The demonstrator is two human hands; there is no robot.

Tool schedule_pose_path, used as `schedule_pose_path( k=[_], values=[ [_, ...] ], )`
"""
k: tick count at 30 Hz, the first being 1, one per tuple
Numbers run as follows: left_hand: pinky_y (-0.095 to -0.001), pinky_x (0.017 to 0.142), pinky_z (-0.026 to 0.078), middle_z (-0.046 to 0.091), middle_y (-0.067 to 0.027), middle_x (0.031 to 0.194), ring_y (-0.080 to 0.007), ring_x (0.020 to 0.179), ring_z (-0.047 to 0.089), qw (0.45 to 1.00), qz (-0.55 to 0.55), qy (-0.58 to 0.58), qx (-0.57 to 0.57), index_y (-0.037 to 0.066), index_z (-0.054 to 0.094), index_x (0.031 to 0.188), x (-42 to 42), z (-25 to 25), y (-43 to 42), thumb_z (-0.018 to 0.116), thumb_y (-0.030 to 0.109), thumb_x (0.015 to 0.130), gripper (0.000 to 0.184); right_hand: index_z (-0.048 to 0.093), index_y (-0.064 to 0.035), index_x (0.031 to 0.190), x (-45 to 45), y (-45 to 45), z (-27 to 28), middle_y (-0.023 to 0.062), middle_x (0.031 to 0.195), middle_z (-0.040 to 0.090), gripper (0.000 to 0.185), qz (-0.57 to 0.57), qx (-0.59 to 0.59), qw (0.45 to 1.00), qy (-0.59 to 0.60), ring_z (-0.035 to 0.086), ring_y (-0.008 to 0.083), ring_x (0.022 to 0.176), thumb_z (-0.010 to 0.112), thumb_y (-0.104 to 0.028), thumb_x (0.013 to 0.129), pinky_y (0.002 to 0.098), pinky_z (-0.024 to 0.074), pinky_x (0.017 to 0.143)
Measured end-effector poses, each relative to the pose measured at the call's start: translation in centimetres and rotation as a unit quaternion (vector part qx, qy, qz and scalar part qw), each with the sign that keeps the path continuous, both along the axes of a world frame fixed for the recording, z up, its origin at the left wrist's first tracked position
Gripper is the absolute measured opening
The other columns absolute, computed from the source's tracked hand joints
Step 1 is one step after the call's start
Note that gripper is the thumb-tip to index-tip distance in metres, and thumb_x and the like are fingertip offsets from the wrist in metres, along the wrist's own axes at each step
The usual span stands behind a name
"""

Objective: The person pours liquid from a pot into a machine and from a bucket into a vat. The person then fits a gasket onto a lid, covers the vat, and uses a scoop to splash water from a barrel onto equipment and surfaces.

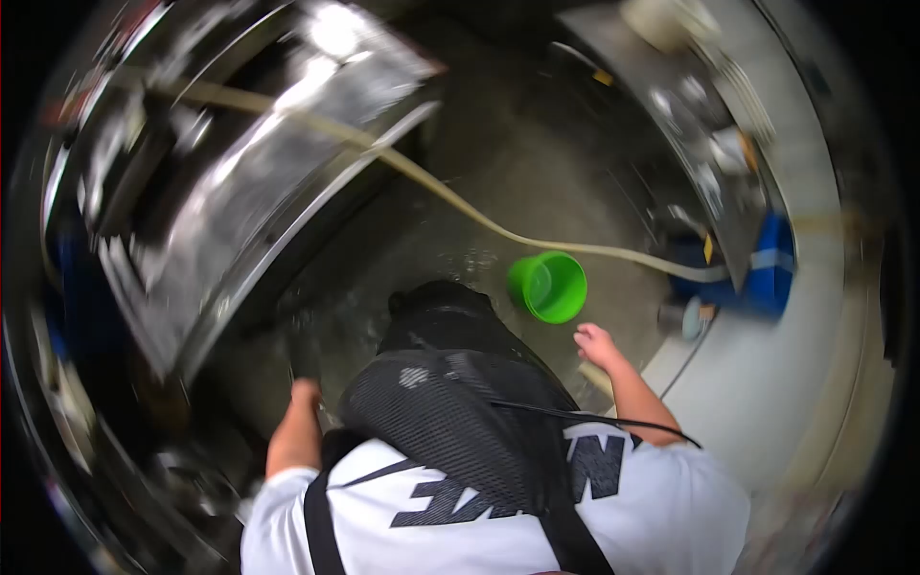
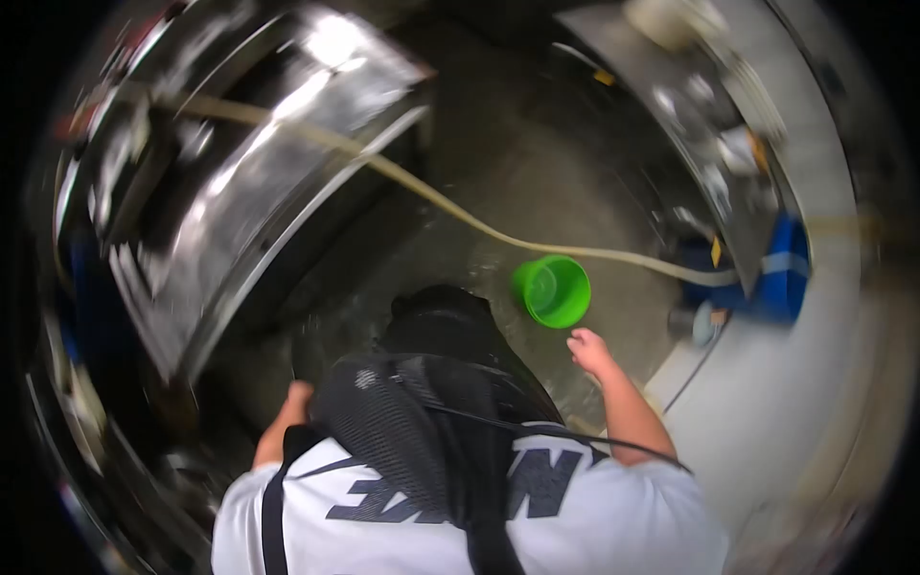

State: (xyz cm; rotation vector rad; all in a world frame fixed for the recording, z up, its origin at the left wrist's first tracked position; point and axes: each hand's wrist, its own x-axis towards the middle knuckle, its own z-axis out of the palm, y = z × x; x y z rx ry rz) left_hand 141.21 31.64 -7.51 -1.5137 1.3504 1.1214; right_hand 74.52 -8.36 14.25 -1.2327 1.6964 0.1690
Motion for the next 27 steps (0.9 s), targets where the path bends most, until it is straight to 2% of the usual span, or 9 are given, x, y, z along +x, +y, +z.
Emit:
schedule_pose_path(
  k=[3, 5, 11, 16, 18, 21, 23, 24, 27],
  values=[
    [-0.0437, 0.08, 0.059, 0.075, -0.0141, 0.101, -0.0288, 0.093, 0.074, 0.93, 0.361, -0.013, -0.06, 0.008, 0.076, 0.103, -1.8, 5.7, 0.2, 0.074, 0.016, 0.078, 0.026, 0.06, -0.0006, 0.133, -5.6, 4.5, -3.8, 0.0116, 0.106, 0.071, 0.044, -0.007, -0.025, 1.0, 0.004, 0.068, 0.0176, 0.073, 0.067, -0.025, 0.097, 0.0349, 0.0573, 0.068],
    [-0.044, 0.081, 0.058, 0.074, -0.0155, 0.103, -0.0304, 0.095, 0.073, 0.901, 0.422, -0.016, -0.098, 0.007, 0.073, 0.107, -3.1, 9.4, -1.2, 0.074, 0.014, 0.078, 0.03, 0.061, -0.0007, 0.131, -9.9, 8.0, -8.2, 0.0118, 0.103, 0.072, 0.044, -0.04, -0.058, 0.997, 0.009, 0.068, 0.018, 0.074, 0.067, -0.026, 0.096, 0.0354, 0.0572, 0.068],
    [-0.0449, 0.086, 0.056, 0.071, -0.0199, 0.109, -0.0353, 0.1, 0.07, 0.918, 0.346, -0.003, -0.195, 0.004, 0.065, 0.121, -9.1, 20.2, -7.4, 0.071, 0.008, 0.08, 0.042, 0.065, -0.0025, 0.122, -22.1, 17.1, -13.1, 0.012, 0.092, 0.073, 0.038, -0.148, -0.051, 0.987, 0.044, 0.068, 0.0202, 0.067, 0.067, -0.027, 0.094, 0.0389, 0.0557, 0.065],
    [-0.0456, 0.089, 0.055, 0.068, -0.0235, 0.114, -0.0394, 0.105, 0.068, 0.93, 0.214, 0.08, -0.289, 0.002, 0.059, 0.132, -17.1, 27.7, -18.8, 0.07, 0.003, 0.081, 0.052, 0.069, -0.0035, 0.112, -31.6, 23.8, -14.7, 0.0104, 0.086, 0.071, 0.028, -0.197, 0.001, 0.977, 0.087, 0.064, 0.021, 0.06, 0.066, -0.024, 0.093, 0.0384, 0.053, 0.057],
    [-0.0459, 0.091, 0.054, 0.067, -0.025, 0.116, -0.0411, 0.107, 0.067, 0.924, 0.148, 0.14, -0.323, 0.001, 0.056, 0.136, -21.4, 29.6, -24.7, 0.069, 0.001, 0.081, 0.057, 0.07, -0.0028, 0.108, -34.8, 27.1, -17.5, 0.0093, 0.084, 0.069, 0.026, -0.317, -0.074, 0.945, 0.026, 0.064, 0.0208, 0.061, 0.066, -0.025, 0.093, 0.0343, 0.0521, 0.055],
    [-0.0458, 0.094, 0.053, 0.067, -0.028, 0.114, -0.0445, 0.109, 0.065, 0.884, -0.05, 0.237, -0.399, 0.0, 0.053, 0.141, -33.3, 36.4, -33.7, 0.066, -0.005, 0.078, 0.064, 0.069, -0.0018, 0.105, -33.8, 24.9, -7.9, 0.0162, 0.088, 0.072, 0.031, -0.457, -0.09, 0.884, -0.036, 0.073, 0.0286, 0.078, 0.068, -0.03, 0.091, 0.0412, 0.0569, 0.069],
    [-0.0473, 0.096, 0.052, 0.068, -0.03, 0.112, -0.0472, 0.109, 0.065, 0.878, -0.029, 0.282, -0.385, 0.0, 0.054, 0.14, -41.7, 39.4, -38.1, 0.058, 0.001, 0.079, 0.062, 0.068, -0.0021, 0.113, -34.4, 23.7, -7.8, 0.013, 0.09, 0.071, 0.033, -0.451, -0.135, 0.881, -0.05, 0.072, 0.0233, 0.075, 0.067, -0.029, 0.093, 0.0361, 0.0554, 0.063],
    [-0.0463, 0.097, 0.051, 0.067, -0.0312, 0.116, -0.0465, 0.11, 0.065, 0.873, -0.035, 0.294, -0.388, 0.0, 0.055, 0.14, -45.2, 39.7, -39.9, 0.059, 0.007, 0.081, 0.06, 0.066, -0.0023, 0.12, -34.7, 22.9, -7.7, 0.0098, 0.091, 0.07, 0.036, -0.433, -0.178, 0.881, -0.066, 0.07, 0.0179, 0.071, 0.067, -0.029, 0.095, 0.031, 0.0539, 0.058],
    [-0.0421, 0.101, 0.049, 0.067, -0.0306, 0.121, -0.0422, 0.116, 0.065, 0.832, -0.105, 0.373, -0.397, 0.0, 0.054, 0.142, -53.0, 35.6, -46.5, 0.058, 0.011, 0.083, 0.061, 0.063, -0.0022, 0.128, -35.4, 19.8, -5.0, 0.0084, 0.098, 0.07, 0.041, -0.444, -0.21, 0.864, -0.11, 0.071, 0.0163, 0.074, 0.065, -0.03, 0.098, 0.0306, 0.0555, 0.063]
  ],
)
